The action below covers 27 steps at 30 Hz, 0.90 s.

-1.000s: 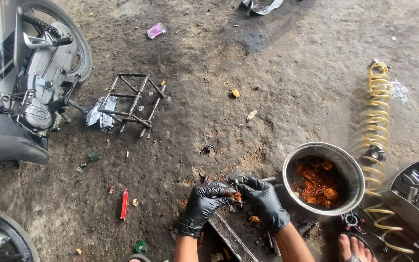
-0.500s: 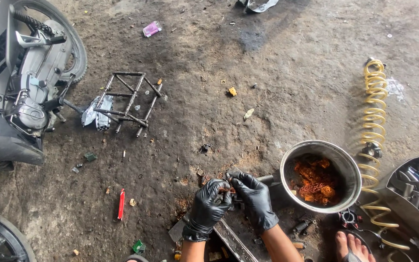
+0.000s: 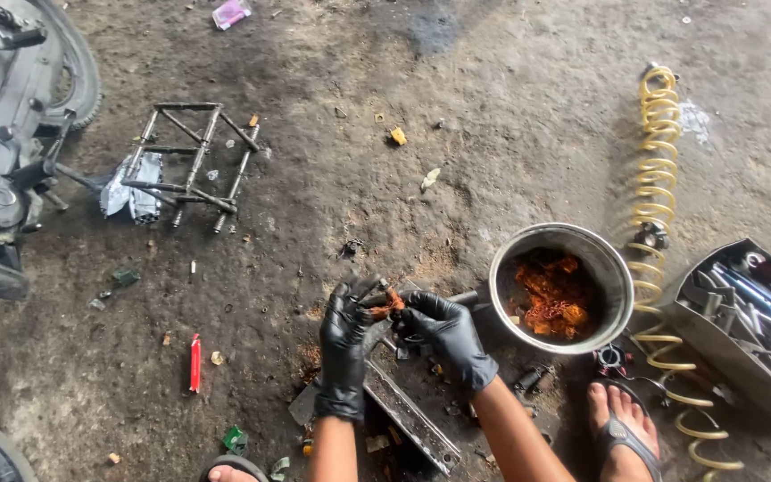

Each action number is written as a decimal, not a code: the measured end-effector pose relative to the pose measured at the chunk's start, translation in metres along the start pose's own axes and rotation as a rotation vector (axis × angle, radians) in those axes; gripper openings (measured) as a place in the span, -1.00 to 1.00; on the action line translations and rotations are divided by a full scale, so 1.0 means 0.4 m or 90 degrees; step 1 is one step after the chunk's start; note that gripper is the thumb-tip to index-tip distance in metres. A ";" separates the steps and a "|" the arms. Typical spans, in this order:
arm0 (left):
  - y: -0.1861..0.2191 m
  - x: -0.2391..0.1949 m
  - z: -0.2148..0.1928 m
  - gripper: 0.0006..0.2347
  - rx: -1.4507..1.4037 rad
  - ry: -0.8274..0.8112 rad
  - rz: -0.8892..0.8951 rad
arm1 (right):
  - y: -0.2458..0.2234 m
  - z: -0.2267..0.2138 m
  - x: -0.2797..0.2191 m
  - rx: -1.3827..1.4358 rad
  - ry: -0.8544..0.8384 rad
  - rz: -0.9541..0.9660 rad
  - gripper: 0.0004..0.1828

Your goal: The person uses a hammer to crush a reddish-brown fibrous material on a metal bar. They then pick up the crushed material with gloved hands, break it apart, and place it into a metal pot.

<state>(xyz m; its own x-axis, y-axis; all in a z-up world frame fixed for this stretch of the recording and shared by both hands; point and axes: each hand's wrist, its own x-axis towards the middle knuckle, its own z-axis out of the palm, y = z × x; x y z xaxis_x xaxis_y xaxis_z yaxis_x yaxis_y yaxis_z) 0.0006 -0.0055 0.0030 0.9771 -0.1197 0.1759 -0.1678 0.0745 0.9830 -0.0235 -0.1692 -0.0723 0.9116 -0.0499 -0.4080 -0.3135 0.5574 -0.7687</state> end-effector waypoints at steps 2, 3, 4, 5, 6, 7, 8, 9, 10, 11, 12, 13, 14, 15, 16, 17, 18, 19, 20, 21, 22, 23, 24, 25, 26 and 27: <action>0.026 0.011 -0.003 -0.64 -0.257 -0.009 -0.295 | -0.003 -0.007 -0.007 -0.009 -0.013 -0.065 -0.65; -0.039 0.004 -0.024 -0.64 -0.263 -0.019 -0.297 | -0.030 0.041 -0.040 -0.011 -0.003 -0.070 -0.65; -0.105 -0.001 -0.042 -0.70 -0.237 0.008 -0.296 | -0.056 0.089 -0.072 -0.128 -0.007 -0.159 -0.68; -0.170 -0.015 -0.065 -0.76 -0.208 0.040 -0.298 | -0.075 0.142 -0.106 -0.245 -0.011 -0.241 -0.71; -0.169 -0.013 -0.069 -0.76 -0.212 0.035 -0.304 | -0.073 0.146 -0.108 -0.248 -0.003 -0.239 -0.71; -0.166 -0.011 -0.076 -0.79 -0.222 0.078 -0.287 | -0.069 0.153 -0.110 -0.255 -0.005 -0.296 -0.66; -0.163 -0.010 -0.086 -0.82 -0.231 0.122 -0.270 | -0.064 0.162 -0.112 -0.263 -0.007 -0.354 -0.60; -0.119 0.004 -0.084 -0.82 -0.231 0.121 -0.271 | -0.076 0.136 -0.092 -0.263 -0.005 -0.353 -0.60; -0.075 0.018 -0.084 -0.81 -0.228 0.183 -0.273 | -0.088 0.111 -0.073 -0.064 -0.052 -0.123 -0.61; -0.030 0.027 -0.087 -0.80 -0.222 0.248 -0.276 | -0.095 0.087 -0.056 0.135 -0.094 0.111 -0.59; -0.055 0.029 -0.122 -0.80 -0.221 0.249 -0.279 | -0.121 0.023 -0.040 0.136 -0.093 0.114 -0.59; -0.077 0.026 -0.163 -0.79 -0.222 0.273 -0.265 | -0.143 -0.036 -0.026 -0.120 -0.088 0.041 -0.59; -0.098 0.022 -0.204 -0.78 -0.222 0.297 -0.252 | -0.165 -0.094 -0.012 -0.375 -0.082 -0.035 -0.60; -0.084 0.025 -0.222 -0.78 -0.220 0.300 -0.252 | -0.210 -0.129 -0.023 -0.374 -0.086 -0.033 -0.60; -0.068 0.028 -0.240 -0.82 -0.251 0.311 -0.261 | -0.254 -0.162 -0.035 -0.283 0.027 -0.056 -0.61; -0.052 0.025 -0.260 -0.83 -0.284 0.327 -0.266 | -0.301 -0.191 -0.045 -0.194 0.133 -0.079 -0.63; -0.092 0.020 -0.305 -0.83 -0.286 0.335 -0.261 | -0.316 -0.211 -0.044 -0.198 0.125 -0.078 -0.63; -0.131 0.018 -0.352 -0.86 -0.333 0.315 -0.235 | -0.325 -0.232 -0.045 -0.358 0.222 -0.204 -0.69; -0.171 0.016 -0.401 -0.88 -0.380 0.295 -0.209 | -0.333 -0.254 -0.044 -0.516 0.318 -0.333 -0.76; -0.139 0.011 -0.404 -0.88 -0.374 0.306 -0.210 | -0.350 -0.220 -0.063 -0.515 0.308 -0.326 -0.76; -0.108 0.007 -0.408 -0.83 -0.358 0.312 -0.199 | -0.368 -0.185 -0.082 -0.545 0.302 -0.307 -0.77; -0.073 0.014 -0.416 -0.76 -0.342 0.320 -0.181 | -0.393 -0.143 -0.086 -0.573 0.290 -0.295 -0.77; -0.110 0.003 -0.476 -0.76 -0.336 0.333 -0.176 | -0.397 -0.122 -0.061 -0.572 0.275 -0.293 -0.77; -0.155 -0.005 -0.523 -0.79 -0.349 0.328 -0.153 | -0.406 -0.111 -0.045 -0.478 0.100 -0.264 -0.73; -0.198 -0.015 -0.569 -0.81 -0.362 0.324 -0.131 | -0.417 -0.101 -0.031 -0.380 -0.070 -0.229 -0.69; -0.190 -0.016 -0.579 -0.81 -0.370 0.319 -0.128 | -0.471 -0.056 -0.024 -0.385 -0.067 -0.236 -0.69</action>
<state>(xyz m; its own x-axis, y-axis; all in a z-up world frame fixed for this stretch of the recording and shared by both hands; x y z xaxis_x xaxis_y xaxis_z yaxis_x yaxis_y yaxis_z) 0.0375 0.2187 -0.0849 0.9470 0.2646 -0.1821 -0.0224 0.6199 0.7843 0.0209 -0.2924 0.0654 0.9979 -0.0506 -0.0408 -0.0428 -0.0394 -0.9983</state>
